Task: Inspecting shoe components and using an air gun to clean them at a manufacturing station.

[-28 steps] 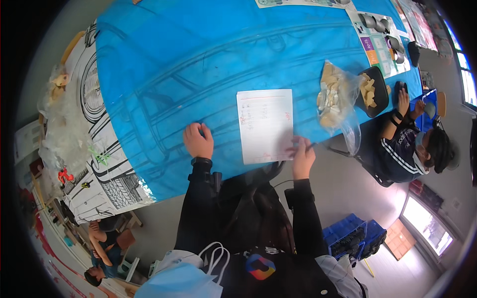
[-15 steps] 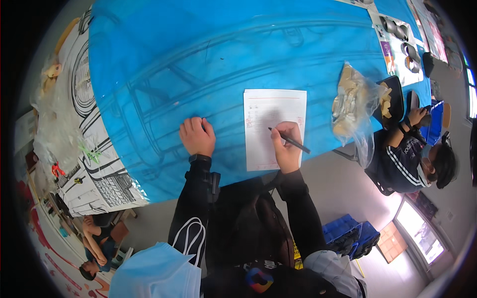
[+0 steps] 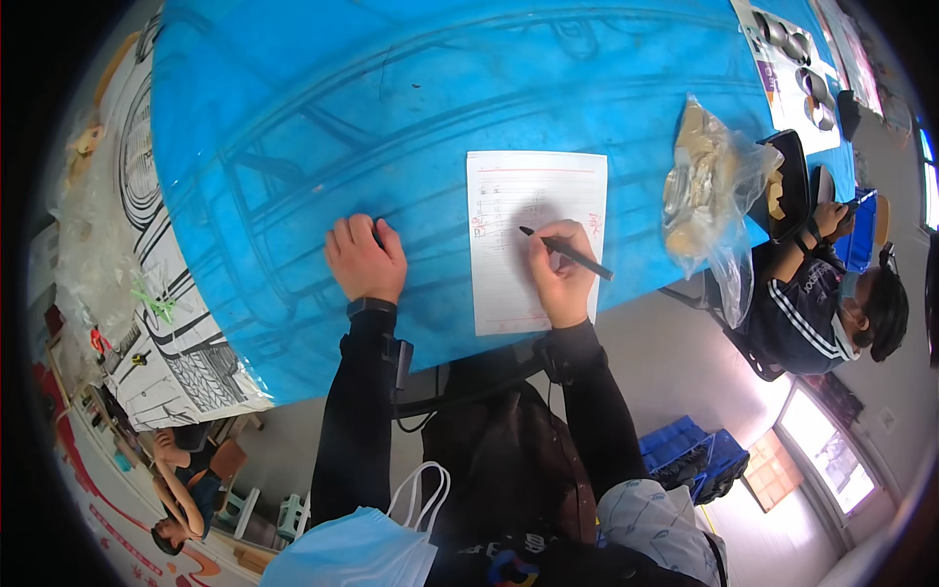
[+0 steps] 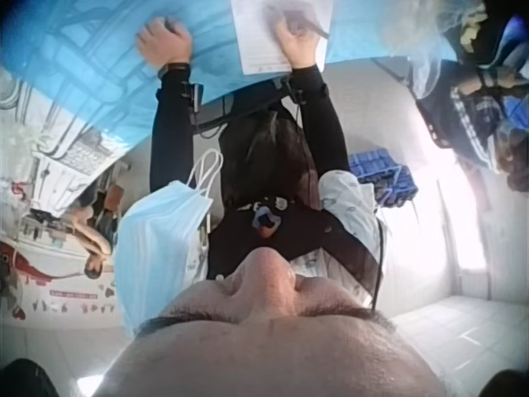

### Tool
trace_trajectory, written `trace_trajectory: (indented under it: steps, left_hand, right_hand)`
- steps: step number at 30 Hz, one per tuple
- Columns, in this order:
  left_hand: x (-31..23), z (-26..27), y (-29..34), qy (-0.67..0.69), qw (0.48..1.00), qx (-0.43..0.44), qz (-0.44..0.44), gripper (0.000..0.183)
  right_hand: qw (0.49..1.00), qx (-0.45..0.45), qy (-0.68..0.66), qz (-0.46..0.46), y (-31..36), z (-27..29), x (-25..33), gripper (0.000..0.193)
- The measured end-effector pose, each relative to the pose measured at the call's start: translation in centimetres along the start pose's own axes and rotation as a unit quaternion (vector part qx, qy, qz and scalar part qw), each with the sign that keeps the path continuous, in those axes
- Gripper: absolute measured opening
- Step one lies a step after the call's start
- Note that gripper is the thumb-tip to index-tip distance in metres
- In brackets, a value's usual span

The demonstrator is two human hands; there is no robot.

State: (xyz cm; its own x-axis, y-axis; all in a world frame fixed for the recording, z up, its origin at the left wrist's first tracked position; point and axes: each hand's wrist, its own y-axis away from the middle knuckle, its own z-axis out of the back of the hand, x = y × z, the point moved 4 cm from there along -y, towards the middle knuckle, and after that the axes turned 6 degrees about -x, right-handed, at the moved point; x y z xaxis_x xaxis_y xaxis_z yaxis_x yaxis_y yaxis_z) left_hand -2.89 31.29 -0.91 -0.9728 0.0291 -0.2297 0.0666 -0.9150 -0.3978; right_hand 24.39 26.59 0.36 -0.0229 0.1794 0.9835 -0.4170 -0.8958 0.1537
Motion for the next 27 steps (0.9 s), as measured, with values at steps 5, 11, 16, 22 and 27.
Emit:
trace_trajectory:
  steps: [5, 11, 16, 22, 27]
  left_hand:
    - [-0.5, -0.1, 0.1, -0.012, 1.0, 0.008, 0.001, 0.014]
    - [0.1, 0.2, 0.1, -0.01, 1.0, 0.011, 0.007, 0.014]
    - [-0.2, 0.2, -0.1, -0.019, 1.0, 0.007, 0.006, 0.014]
    - [-0.5, -0.1, -0.1, -0.017, 1.0, 0.003, 0.005, 0.013]
    - [-0.6, 0.2, -0.3, -0.018, 1.0, 0.002, 0.006, 0.013]
  right_hand:
    - [0.999, 0.047, -0.005, 0.002, -0.4, 0.7, 0.2, 0.012]
    - [0.997, 0.07, 0.037, 0.026, -2.3, 0.2, 2.7, 0.013]
    - [0.993, 0.098, -0.015, 0.071, -2.1, -0.9, 2.3, 0.017]
    - [0.99, 0.101, 0.02, 0.092, -2.6, -1.8, 1.1, 0.023]
    - [0.986, 0.148, 0.033, 0.064, -2.9, -1.6, 1.9, 0.02]
